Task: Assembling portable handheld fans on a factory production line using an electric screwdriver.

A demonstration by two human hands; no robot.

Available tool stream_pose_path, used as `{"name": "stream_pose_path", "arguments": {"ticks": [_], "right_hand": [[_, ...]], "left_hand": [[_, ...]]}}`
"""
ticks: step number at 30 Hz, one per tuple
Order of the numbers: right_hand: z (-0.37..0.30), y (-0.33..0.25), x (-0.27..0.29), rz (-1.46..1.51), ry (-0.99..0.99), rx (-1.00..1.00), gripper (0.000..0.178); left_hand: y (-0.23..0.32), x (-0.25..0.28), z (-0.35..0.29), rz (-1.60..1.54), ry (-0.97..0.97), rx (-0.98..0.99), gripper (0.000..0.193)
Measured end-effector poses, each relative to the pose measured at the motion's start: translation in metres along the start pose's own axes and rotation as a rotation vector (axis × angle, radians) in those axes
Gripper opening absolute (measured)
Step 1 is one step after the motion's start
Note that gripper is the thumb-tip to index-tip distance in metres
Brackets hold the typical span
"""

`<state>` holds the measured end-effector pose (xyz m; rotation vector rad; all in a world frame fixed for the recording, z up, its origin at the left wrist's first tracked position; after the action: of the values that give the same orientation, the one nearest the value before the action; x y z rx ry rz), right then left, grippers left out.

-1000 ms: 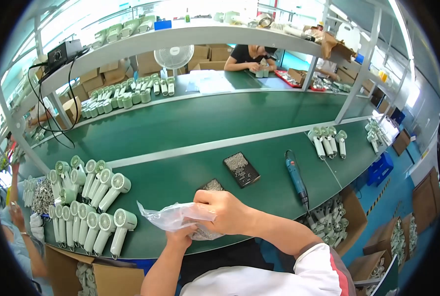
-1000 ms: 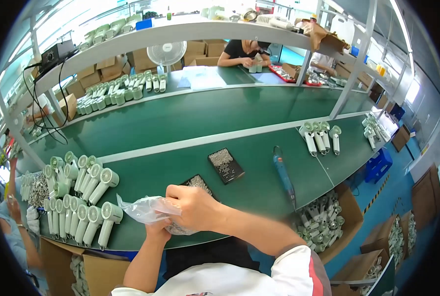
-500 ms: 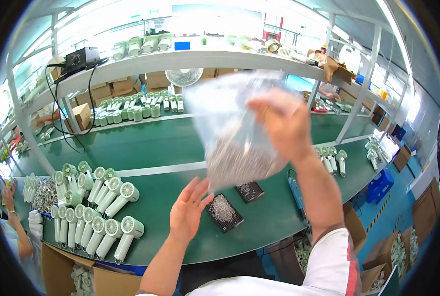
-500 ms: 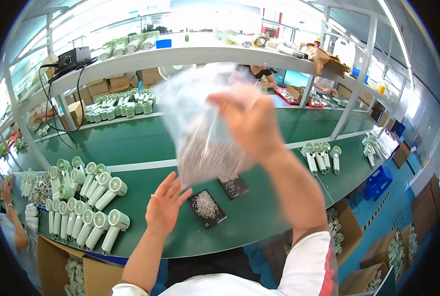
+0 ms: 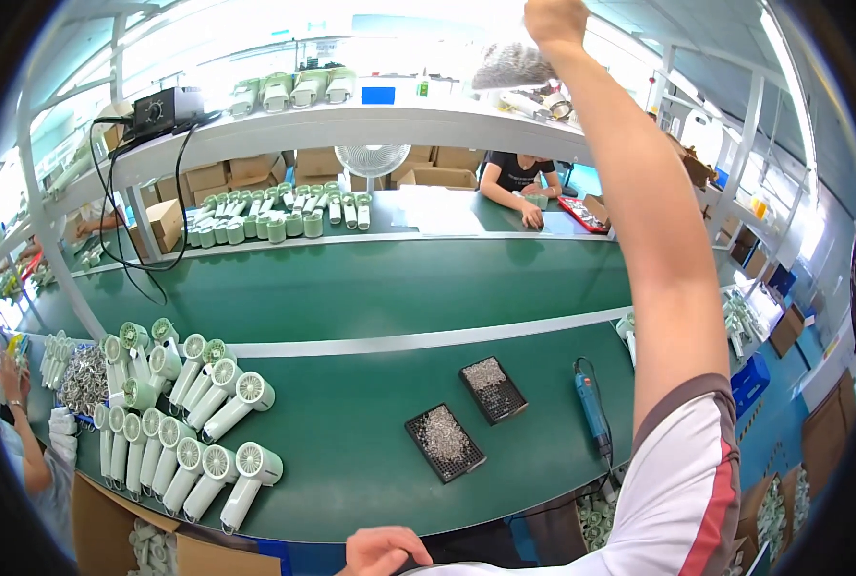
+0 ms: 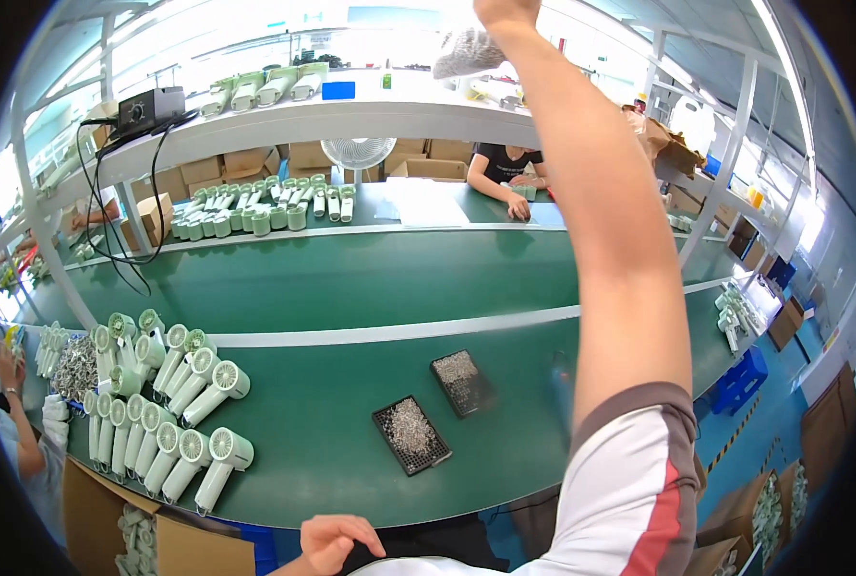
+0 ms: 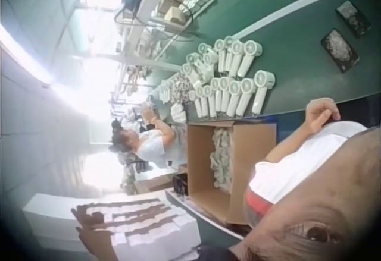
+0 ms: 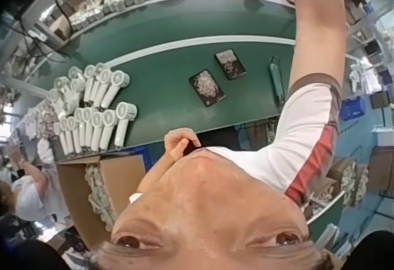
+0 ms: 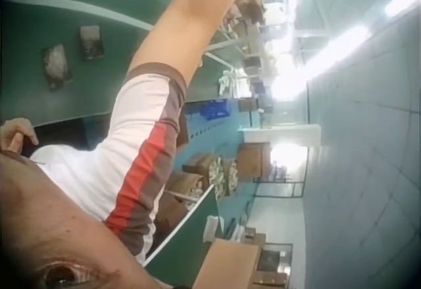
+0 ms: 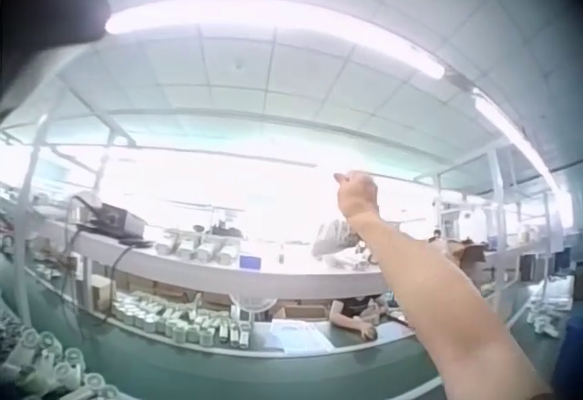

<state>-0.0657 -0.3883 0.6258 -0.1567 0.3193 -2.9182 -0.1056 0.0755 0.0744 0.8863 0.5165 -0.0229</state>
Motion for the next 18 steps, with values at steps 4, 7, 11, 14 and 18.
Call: {"name": "stream_pose_path", "arguments": {"ticks": [4, 7, 11, 14, 18], "right_hand": [[-0.007, 0.079, -0.032, -0.753, 0.419, 0.162, 0.038], [-0.032, 0.118, -0.047, -0.746, 0.458, 0.026, 0.048], [-0.027, 0.133, -0.044, -0.829, 0.519, -0.073, 0.054], [-0.025, 0.140, -0.051, -0.868, 0.519, -0.100, 0.053], [-0.027, 0.162, -0.056, -0.875, 0.472, -0.170, 0.051]], "left_hand": [[-0.021, -0.001, -0.026, 0.088, -0.141, 0.103, 0.030], [-0.039, 0.019, -0.060, 0.124, -0.024, 0.266, 0.017], [-0.023, 0.023, -0.071, 0.436, 0.003, 0.217, 0.014], [-0.026, 0.030, -0.081, 0.517, 0.041, 0.303, 0.012], [-0.062, 0.034, -0.094, -0.009, 0.071, 0.602, 0.015]]}}
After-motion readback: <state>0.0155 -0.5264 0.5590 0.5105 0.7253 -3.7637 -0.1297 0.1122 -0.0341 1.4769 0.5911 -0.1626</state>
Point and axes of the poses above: each hand's wrist, its own z-axis towards the middle knuckle, its own x-axis out of the back of the hand, y = z × x, the point moved 9 cm from there along z, towards the middle knuckle, and after that the axes turned 10 degrees about -x, right-handed, at the moved point
